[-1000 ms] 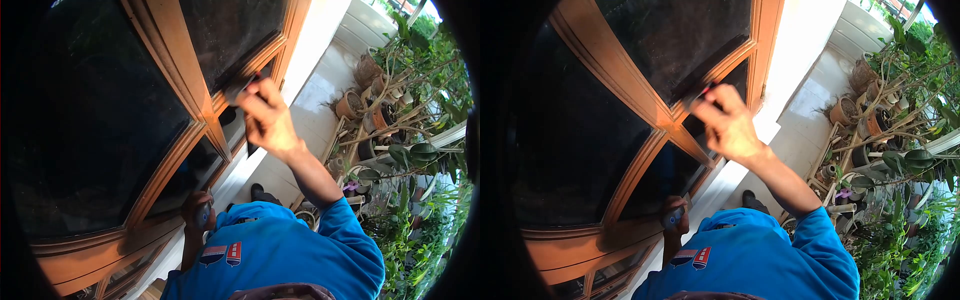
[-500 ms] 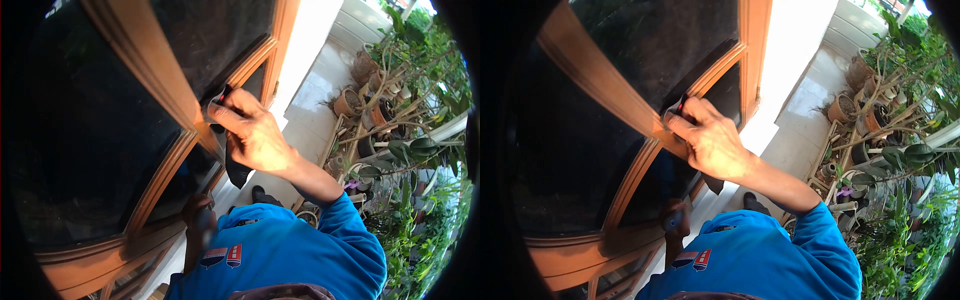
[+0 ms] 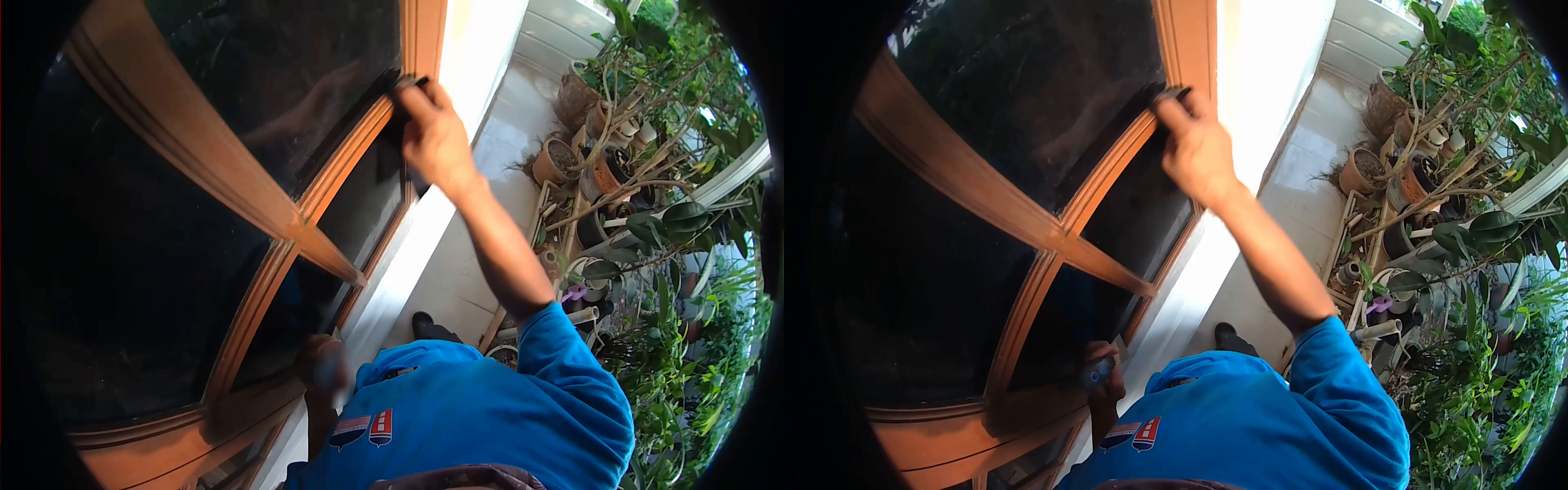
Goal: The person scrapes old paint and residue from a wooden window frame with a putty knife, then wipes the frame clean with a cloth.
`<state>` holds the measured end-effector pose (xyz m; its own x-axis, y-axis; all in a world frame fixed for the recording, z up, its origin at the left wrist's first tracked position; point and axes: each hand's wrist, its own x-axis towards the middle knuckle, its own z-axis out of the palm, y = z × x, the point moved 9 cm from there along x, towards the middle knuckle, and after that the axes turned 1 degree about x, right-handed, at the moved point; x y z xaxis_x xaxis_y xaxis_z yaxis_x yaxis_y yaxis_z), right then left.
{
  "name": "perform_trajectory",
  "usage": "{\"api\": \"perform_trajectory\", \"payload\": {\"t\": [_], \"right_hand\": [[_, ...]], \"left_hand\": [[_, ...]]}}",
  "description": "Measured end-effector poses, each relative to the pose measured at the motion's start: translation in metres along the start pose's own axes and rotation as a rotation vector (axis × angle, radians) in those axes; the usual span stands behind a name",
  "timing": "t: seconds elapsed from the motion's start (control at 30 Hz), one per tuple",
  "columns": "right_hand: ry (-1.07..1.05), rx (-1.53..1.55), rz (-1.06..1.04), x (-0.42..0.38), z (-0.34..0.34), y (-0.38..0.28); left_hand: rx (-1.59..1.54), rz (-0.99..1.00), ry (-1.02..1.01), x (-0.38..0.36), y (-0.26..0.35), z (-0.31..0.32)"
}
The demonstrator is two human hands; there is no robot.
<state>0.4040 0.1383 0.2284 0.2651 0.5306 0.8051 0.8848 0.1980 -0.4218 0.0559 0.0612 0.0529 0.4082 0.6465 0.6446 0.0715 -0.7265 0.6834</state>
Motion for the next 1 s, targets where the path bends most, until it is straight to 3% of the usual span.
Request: {"api": "perform_trajectory", "payload": {"t": [0.13,0.2,0.27,0.4,1.0], "right_hand": [[-0.184,0.215,-0.121,-0.051,0.009,-0.070],[-0.157,0.201,-0.103,-0.048,0.005,-0.054],[-0.078,0.242,0.147,-0.030,0.001,-0.002],[-0.010,0.185,0.102,-0.001,-0.002,0.046],[0.059,0.201,0.071,0.004,0.001,0.058]], "left_hand": [[0.034,0.033,-0.037,0.005,0.003,0.009],[0.023,0.030,-0.039,0.009,0.006,0.009],[-0.010,0.018,-0.022,0.012,0.008,0.008],[0.023,-0.018,-0.019,0.005,0.004,0.007],[0.080,-0.135,0.024,-0.014,-0.010,-0.014]]}}
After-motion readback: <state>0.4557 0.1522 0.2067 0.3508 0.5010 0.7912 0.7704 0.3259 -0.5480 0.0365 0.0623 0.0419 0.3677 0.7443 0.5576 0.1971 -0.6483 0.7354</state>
